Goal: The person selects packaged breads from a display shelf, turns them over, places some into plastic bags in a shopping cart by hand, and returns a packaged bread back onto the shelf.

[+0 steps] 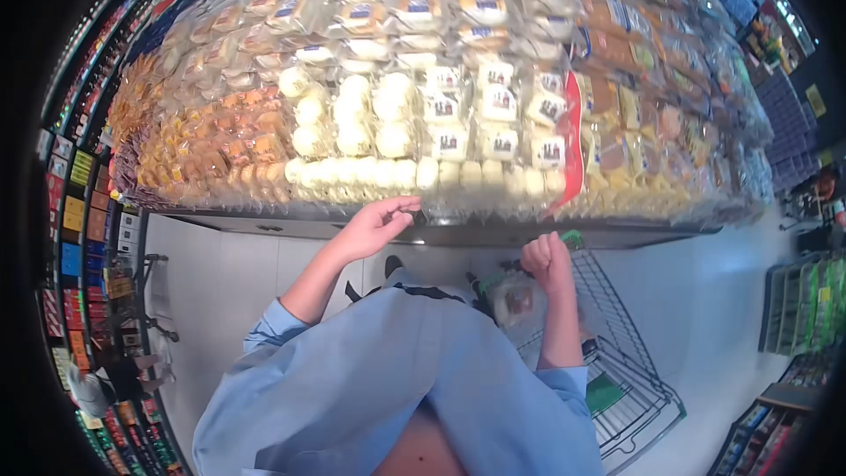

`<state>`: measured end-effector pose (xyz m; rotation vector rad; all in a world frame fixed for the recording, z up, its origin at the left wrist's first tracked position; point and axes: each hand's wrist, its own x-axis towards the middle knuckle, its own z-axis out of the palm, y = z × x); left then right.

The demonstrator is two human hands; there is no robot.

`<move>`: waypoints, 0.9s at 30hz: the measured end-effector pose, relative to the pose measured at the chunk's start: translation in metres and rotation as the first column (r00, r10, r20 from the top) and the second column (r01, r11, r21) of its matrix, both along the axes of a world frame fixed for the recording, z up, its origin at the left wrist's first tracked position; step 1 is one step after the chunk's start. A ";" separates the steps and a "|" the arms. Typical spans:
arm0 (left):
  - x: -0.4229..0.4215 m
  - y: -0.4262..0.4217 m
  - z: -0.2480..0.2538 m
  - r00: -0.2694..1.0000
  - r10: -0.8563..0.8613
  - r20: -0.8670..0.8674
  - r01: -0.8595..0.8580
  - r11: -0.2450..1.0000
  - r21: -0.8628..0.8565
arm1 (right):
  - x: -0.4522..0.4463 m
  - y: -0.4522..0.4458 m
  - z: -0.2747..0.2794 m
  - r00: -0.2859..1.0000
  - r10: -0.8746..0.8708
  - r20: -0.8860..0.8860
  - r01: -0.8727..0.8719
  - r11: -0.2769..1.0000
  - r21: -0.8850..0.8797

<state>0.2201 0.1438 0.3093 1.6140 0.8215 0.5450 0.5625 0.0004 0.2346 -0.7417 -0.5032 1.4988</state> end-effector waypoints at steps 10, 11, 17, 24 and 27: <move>-0.118 0.147 0.109 0.840 0.420 0.343 -0.532 0.757 0.378 | -0.137 0.170 0.137 0.916 0.194 0.352 -0.336 0.850 0.405; -0.127 0.162 0.113 0.830 0.431 0.355 -0.546 0.758 0.357 | -0.151 0.184 0.145 0.896 0.206 0.393 -0.355 0.865 0.356; -0.152 0.241 0.117 0.759 0.520 0.391 -0.650 0.588 0.481 | -0.233 0.265 0.203 0.708 0.102 0.699 -0.231 0.969 0.093; -0.141 0.287 0.116 0.776 0.497 0.388 -0.630 0.644 0.434 | -0.284 0.359 0.230 0.769 0.032 0.638 -0.169 0.973 0.156; -0.135 0.296 0.111 0.764 0.513 0.392 -0.644 0.643 0.414 | -0.299 0.379 0.233 0.773 0.095 0.627 -0.195 0.977 0.092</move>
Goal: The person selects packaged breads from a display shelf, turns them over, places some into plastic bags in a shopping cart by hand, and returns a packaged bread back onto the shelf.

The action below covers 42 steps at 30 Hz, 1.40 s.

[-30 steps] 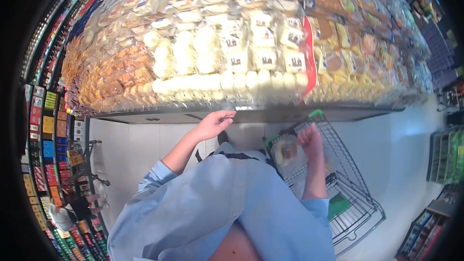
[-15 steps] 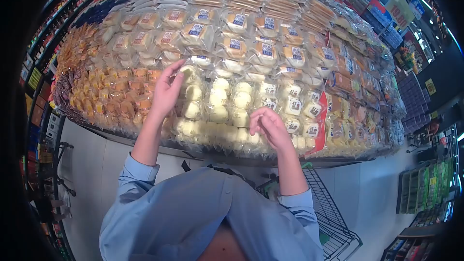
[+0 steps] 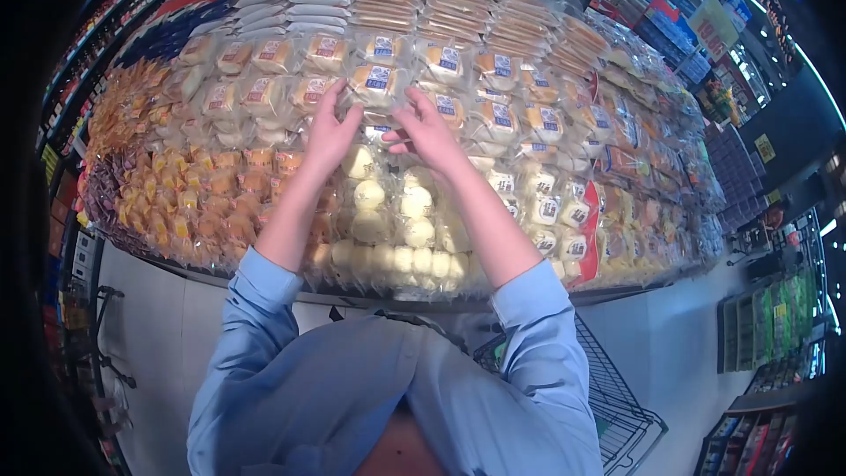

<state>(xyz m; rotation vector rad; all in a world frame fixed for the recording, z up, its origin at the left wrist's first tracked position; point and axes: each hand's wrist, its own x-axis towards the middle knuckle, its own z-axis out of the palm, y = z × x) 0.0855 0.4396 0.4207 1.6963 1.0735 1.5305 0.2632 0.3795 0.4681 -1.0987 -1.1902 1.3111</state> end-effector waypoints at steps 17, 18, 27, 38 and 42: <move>-0.005 -0.108 0.033 0.555 -0.514 0.654 0.686 0.728 -0.011 | -0.002 -0.107 -0.009 0.982 -0.092 -0.165 0.159 0.877 0.453; -0.003 -0.116 0.032 0.561 -0.512 0.650 0.705 0.708 -0.052 | 0.002 -0.112 -0.012 0.978 -0.095 -0.185 0.170 0.877 0.450; 0.036 -0.163 0.021 0.612 -0.582 0.535 0.780 0.554 -0.291 | 0.045 -0.165 -0.001 0.997 -0.053 -0.065 0.065 0.976 0.207; 0.099 -0.249 0.032 0.687 -0.541 0.486 0.721 0.590 -0.363 | 0.105 -0.237 0.001 0.981 -0.059 -0.187 0.086 0.987 0.138; 0.120 -0.278 0.021 0.705 -0.530 0.471 0.703 0.612 -0.363 | 0.134 -0.264 -0.018 0.986 -0.044 -0.162 0.061 0.992 0.107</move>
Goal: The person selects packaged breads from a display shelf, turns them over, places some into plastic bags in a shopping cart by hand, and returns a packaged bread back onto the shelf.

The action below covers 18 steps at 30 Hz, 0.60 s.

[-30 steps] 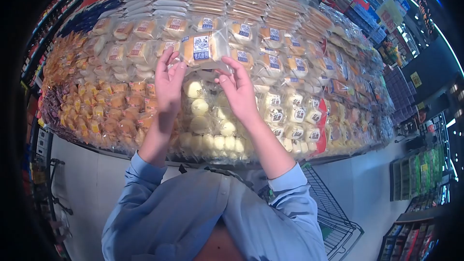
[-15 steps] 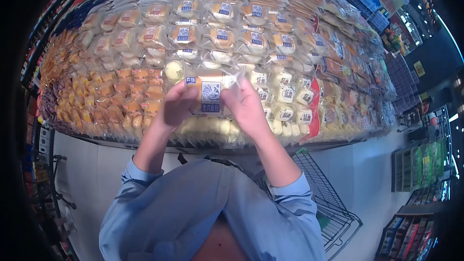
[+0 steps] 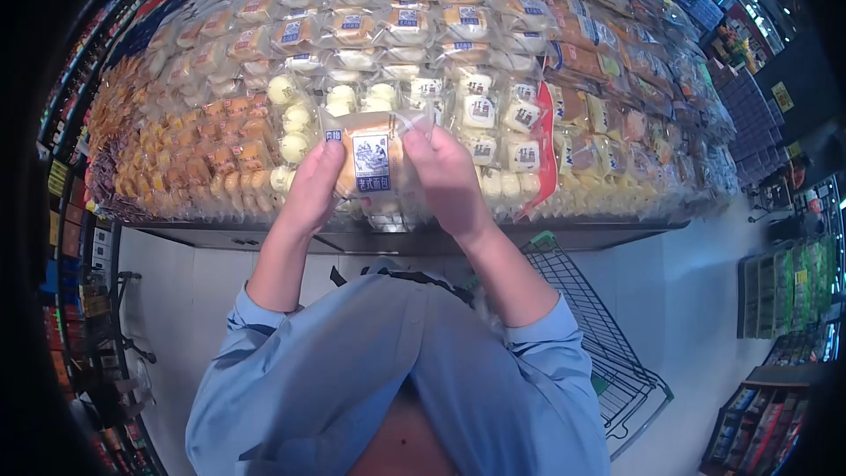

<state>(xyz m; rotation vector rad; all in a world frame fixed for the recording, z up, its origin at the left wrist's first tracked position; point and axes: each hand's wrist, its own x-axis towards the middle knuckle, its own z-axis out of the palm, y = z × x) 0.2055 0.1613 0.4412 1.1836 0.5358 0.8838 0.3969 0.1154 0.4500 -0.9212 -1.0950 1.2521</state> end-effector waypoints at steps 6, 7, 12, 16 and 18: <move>0.041 -0.056 -0.005 0.999 0.039 -0.011 -0.039 0.998 -0.042 | 0.035 -0.053 -0.011 0.994 -0.002 -0.108 -0.007 0.997 -0.078; 0.047 -0.062 -0.012 0.999 0.032 -0.014 -0.033 0.997 -0.063 | 0.045 -0.062 -0.016 0.999 -0.002 -0.043 -0.002 0.995 -0.102; 0.076 -0.099 -0.028 0.996 0.047 -0.071 -0.058 0.986 -0.159 | 0.077 -0.106 -0.034 0.999 0.003 -0.051 -0.006 0.998 -0.062; 0.091 -0.117 -0.036 0.995 0.079 -0.066 -0.091 0.974 -0.208 | 0.100 -0.137 -0.049 0.993 -0.117 0.018 0.118 0.990 -0.076; 0.099 -0.124 -0.037 0.988 0.109 -0.107 -0.126 0.977 -0.173 | 0.108 -0.153 -0.043 0.982 -0.185 0.031 0.187 0.979 -0.076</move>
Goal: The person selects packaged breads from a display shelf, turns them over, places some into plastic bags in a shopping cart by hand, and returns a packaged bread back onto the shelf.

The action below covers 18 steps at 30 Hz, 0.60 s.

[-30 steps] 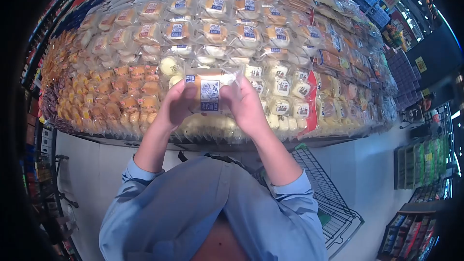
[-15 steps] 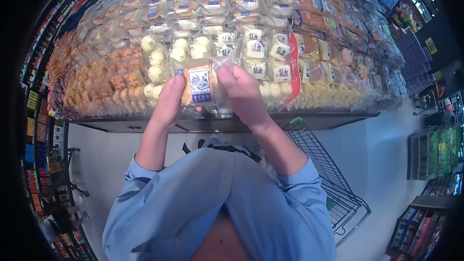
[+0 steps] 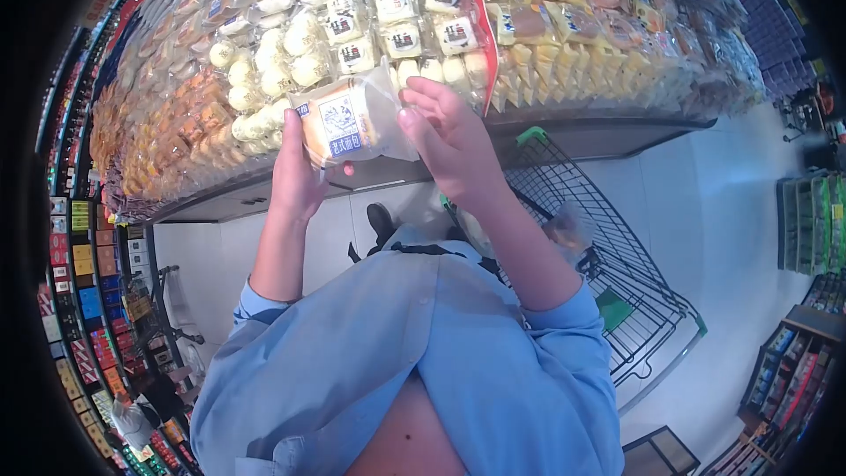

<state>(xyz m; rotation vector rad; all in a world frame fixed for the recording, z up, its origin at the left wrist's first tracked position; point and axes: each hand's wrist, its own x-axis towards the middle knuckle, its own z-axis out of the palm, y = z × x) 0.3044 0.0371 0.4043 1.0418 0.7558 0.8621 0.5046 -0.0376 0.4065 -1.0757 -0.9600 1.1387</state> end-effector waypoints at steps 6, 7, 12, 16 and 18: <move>0.026 -0.016 -0.004 0.994 -0.022 -0.105 0.033 0.994 0.104 | 0.013 -0.030 0.000 0.967 0.028 0.254 -0.048 0.996 0.076; 0.030 -0.019 -0.008 0.988 -0.025 -0.149 0.049 0.986 0.161 | 0.012 -0.032 -0.001 0.963 0.061 0.263 -0.079 0.995 0.059; 0.040 -0.036 -0.011 0.958 -0.042 -0.284 0.142 0.929 0.342 | 0.007 -0.029 -0.032 0.991 0.077 0.113 -0.084 0.995 0.050; 0.030 -0.046 -0.007 0.942 -0.040 -0.333 0.166 0.918 0.360 | -0.002 -0.026 -0.039 0.988 0.096 0.123 -0.100 0.995 0.029; 0.018 -0.048 -0.002 0.934 -0.064 -0.352 0.180 0.935 0.307 | -0.009 -0.023 -0.034 0.992 0.120 -0.028 -0.120 0.993 -0.019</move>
